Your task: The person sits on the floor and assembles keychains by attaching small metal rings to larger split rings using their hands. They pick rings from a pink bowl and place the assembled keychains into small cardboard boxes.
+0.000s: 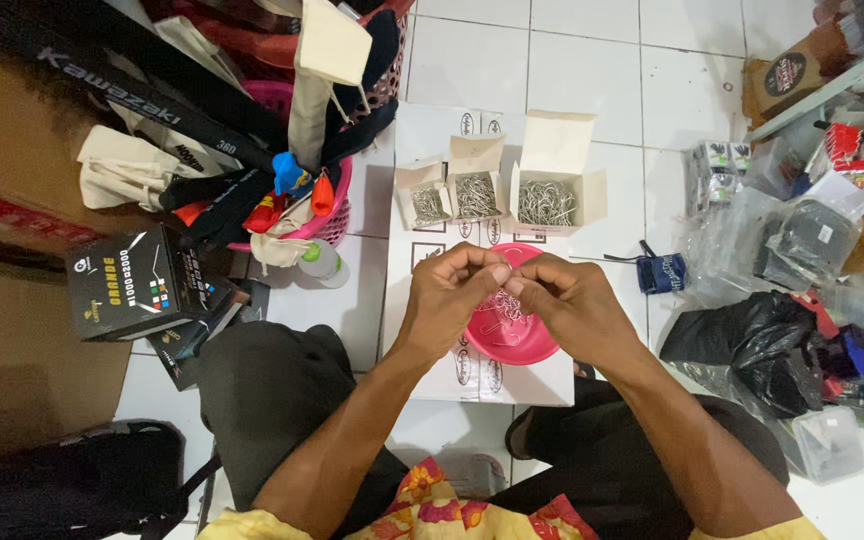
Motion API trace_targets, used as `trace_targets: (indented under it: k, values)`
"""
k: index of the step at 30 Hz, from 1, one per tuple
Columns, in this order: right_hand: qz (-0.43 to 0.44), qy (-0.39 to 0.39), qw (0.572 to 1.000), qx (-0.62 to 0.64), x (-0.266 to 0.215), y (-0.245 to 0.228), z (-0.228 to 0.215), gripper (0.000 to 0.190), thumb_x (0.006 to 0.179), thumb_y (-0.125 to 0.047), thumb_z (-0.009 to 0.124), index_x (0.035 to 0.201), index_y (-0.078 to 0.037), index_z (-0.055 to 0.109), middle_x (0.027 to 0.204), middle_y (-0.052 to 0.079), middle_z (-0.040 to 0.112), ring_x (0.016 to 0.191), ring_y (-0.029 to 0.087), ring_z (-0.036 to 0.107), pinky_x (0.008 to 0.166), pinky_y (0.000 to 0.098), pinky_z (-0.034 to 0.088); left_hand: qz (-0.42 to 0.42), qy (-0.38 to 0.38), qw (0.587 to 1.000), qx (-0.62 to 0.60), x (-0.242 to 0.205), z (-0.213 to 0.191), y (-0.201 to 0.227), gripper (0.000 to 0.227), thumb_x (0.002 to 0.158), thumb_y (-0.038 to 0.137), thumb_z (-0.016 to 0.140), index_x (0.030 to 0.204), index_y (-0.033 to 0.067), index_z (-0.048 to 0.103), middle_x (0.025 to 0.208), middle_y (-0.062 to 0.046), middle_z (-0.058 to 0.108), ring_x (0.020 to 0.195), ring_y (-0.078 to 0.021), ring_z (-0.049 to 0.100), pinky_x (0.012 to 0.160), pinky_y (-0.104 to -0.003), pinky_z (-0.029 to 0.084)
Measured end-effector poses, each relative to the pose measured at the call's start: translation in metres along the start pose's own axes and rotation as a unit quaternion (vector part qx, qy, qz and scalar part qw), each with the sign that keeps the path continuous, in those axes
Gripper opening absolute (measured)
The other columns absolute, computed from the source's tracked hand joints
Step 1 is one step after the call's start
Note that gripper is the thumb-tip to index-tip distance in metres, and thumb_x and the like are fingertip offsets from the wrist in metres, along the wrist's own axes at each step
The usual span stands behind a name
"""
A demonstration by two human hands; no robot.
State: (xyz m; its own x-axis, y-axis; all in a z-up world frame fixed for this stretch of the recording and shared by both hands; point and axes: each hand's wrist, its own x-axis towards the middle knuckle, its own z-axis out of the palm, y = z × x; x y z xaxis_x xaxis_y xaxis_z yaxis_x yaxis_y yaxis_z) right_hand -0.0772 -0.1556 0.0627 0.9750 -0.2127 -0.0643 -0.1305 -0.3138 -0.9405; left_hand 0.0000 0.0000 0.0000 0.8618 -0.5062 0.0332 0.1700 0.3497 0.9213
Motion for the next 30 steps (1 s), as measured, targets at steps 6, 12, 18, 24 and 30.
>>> trace_targets:
  k: [6,12,18,24,30]
  values:
    - [-0.034,0.013,0.999,0.020,-0.001,0.006,0.002,0.009,0.091,-0.007,0.076,0.090,0.002,0.078,0.076,0.016,0.071,0.070,0.020,0.067,0.068,0.0349,0.058,-0.010,0.011,1.000,0.019,-0.002,0.006,0.015,0.010,0.092,0.009,0.077,0.093,-0.0005,0.074,0.074,-0.009,0.069,0.070,-0.0072,0.060,0.064,-0.021,0.052]
    - [-0.158,0.077,0.982,-0.072,-0.002,-0.011,0.013,0.006,0.089,-0.005,0.080,0.093,-0.004,0.077,0.084,0.010,0.070,0.078,0.021,0.071,0.073,0.0331,0.057,-0.024,0.037,0.999,0.006,-0.002,0.002,0.006,0.009,0.092,0.008,0.075,0.092,-0.0008,0.072,0.073,-0.008,0.067,0.069,-0.0088,0.061,0.062,-0.022,0.052]
    - [-0.163,0.073,0.981,-0.072,-0.002,-0.014,0.017,0.001,0.093,-0.003,0.074,0.092,-0.002,0.073,0.081,0.012,0.068,0.076,0.023,0.068,0.078,0.0393,0.057,-0.022,0.037,0.999,0.001,0.000,0.005,0.014,0.010,0.092,0.010,0.075,0.093,-0.0001,0.072,0.071,-0.010,0.067,0.066,-0.0093,0.062,0.059,-0.021,0.052]
    - [-0.189,0.074,0.976,-0.076,0.001,-0.012,0.020,0.011,0.086,-0.004,0.082,0.092,-0.002,0.074,0.082,0.011,0.068,0.080,0.024,0.070,0.085,0.0429,0.057,-0.016,0.049,0.999,-0.014,-0.001,0.005,0.011,0.009,0.092,0.008,0.075,0.092,-0.0001,0.072,0.073,-0.010,0.069,0.067,-0.0106,0.068,0.060,-0.020,0.055]
    - [-0.190,0.072,0.977,-0.062,0.005,-0.017,0.024,0.004,0.092,-0.001,0.076,0.090,-0.002,0.073,0.083,0.012,0.068,0.078,0.023,0.066,0.091,0.0440,0.056,0.016,0.055,0.998,-0.031,0.001,0.002,0.024,0.011,0.090,0.011,0.077,0.087,0.0022,0.072,0.069,-0.009,0.068,0.061,-0.0088,0.062,0.055,-0.021,0.050]
